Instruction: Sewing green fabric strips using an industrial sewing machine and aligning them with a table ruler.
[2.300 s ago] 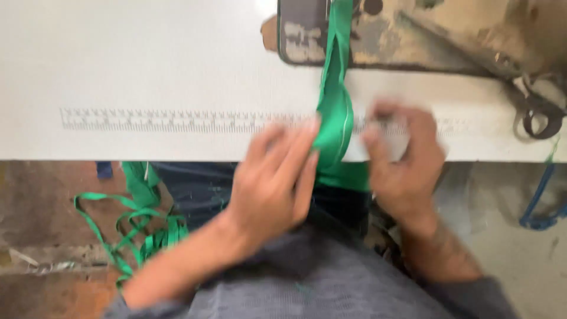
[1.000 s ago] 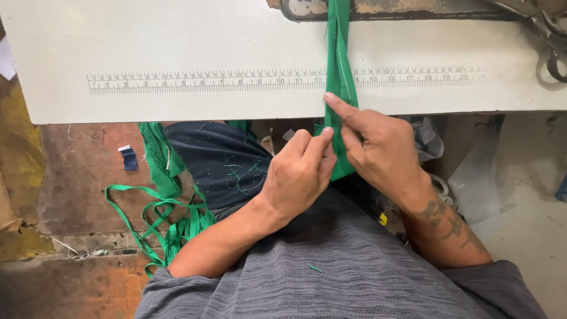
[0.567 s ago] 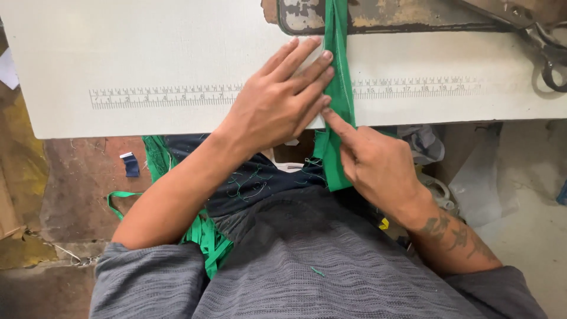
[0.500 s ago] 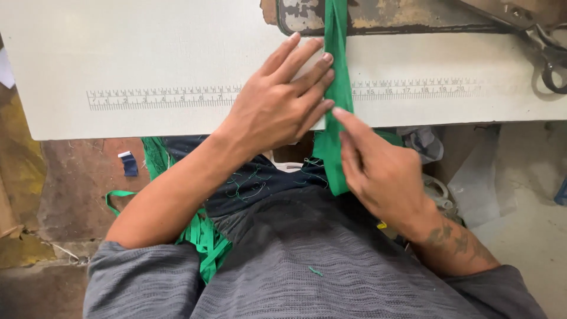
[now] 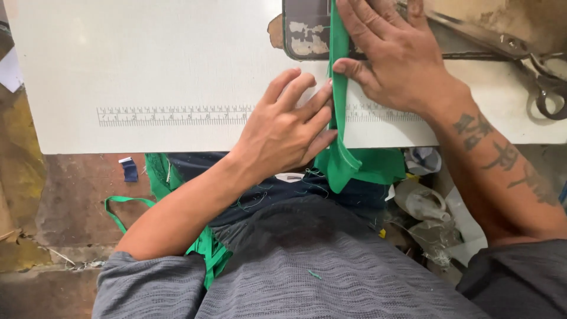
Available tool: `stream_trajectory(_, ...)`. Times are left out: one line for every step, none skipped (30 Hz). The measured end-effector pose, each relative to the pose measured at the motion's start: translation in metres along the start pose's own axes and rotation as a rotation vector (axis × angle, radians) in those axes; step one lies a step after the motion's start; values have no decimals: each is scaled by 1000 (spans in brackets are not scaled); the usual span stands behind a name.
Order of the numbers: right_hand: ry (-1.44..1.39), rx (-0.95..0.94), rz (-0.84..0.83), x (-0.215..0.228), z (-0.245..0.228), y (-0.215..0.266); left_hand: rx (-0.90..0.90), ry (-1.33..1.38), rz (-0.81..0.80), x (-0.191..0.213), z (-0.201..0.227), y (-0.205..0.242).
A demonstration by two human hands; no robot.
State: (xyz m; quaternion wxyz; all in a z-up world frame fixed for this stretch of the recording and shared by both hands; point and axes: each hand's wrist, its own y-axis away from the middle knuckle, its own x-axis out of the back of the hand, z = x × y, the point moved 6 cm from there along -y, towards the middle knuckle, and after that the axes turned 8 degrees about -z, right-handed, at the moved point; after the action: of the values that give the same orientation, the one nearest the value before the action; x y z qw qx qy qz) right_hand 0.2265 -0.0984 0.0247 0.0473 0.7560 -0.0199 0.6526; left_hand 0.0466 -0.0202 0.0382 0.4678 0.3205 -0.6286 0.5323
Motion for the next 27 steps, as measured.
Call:
stream_trajectory(-60,-29,-47,-3,-1,-2,6,20,-6,-1,-1,0)
stream_trajectory(-124,-58,-95,-6,-3,-3,10,41,-13,-2,-1,1)
stream_trajectory(-125,-59,-95,-4,-7,1,9,42,-14,-2,-2,-1)
stream_trajectory(-120,-19,-42,0,-14,7,3,43,-7,-1,-2,0)
stream_trajectory(-114,20,11,4,-22,12,-2,44,1,0,-2,0)
stream_trajectory(-117,21,11,-2,-24,20,-1,44,-2,0,-1,2)
stream_trajectory(-92,-14,-14,-11,-24,28,-8,54,-7,1,1,3)
stream_trajectory(-62,-52,-38,-18,-22,36,-18,64,-9,0,2,3)
stream_trajectory(-61,-54,-36,-19,-19,35,-20,63,-8,1,-1,1)
stream_trajectory(-72,-21,-14,-19,-20,38,-35,64,0,3,0,1)
stream_trajectory(-82,11,9,-20,-22,42,-50,66,9,4,1,1)
stream_trajectory(-85,6,4,-20,-23,43,-52,73,7,4,2,1)
stream_trajectory(-99,23,34,-19,-24,45,-52,72,2,4,2,2)
stream_trajectory(-110,45,68,-16,-24,43,-51,64,0,4,0,1)
stream_trajectory(-109,45,66,-16,-27,48,-51,65,1,6,2,2)
stream_trajectory(-98,29,42,-18,-28,52,-49,66,-4,6,4,2)
stream_trajectory(-88,14,17,-19,-28,55,-48,66,-10,6,5,2)
stream_trajectory(-84,16,14,-18,-27,55,-44,67,-6,8,4,2)
stream_trajectory(-87,34,28,-16,-26,55,-41,64,-12,9,4,1)
stream_trajectory(-95,52,37,-15,-27,56,-35,65,-21,10,5,2)
stream_trajectory(-97,53,29,-11,-24,53,-30,71,-21,9,1,-1)
stream_trajectory(-102,73,41,-7,-23,51,-34,73,-34,7,-2,-2)
stream_trajectory(-108,93,53,-2,-23,49,-39,74,-47,6,-5,-4)
stream_trajectory(-104,93,53,0,-18,45,-39,73,-43,4,-11,-8)
stream_trajectory(-91,100,48,1,-14,41,-48,73,-44,2,-15,-11)
stream_trajectory(-80,107,41,3,-10,39,-53,76,-47,0,-18,-14)
stream_trajectory(-79,109,37,4,-6,36,-51,78,-44,-2,-23,-17)
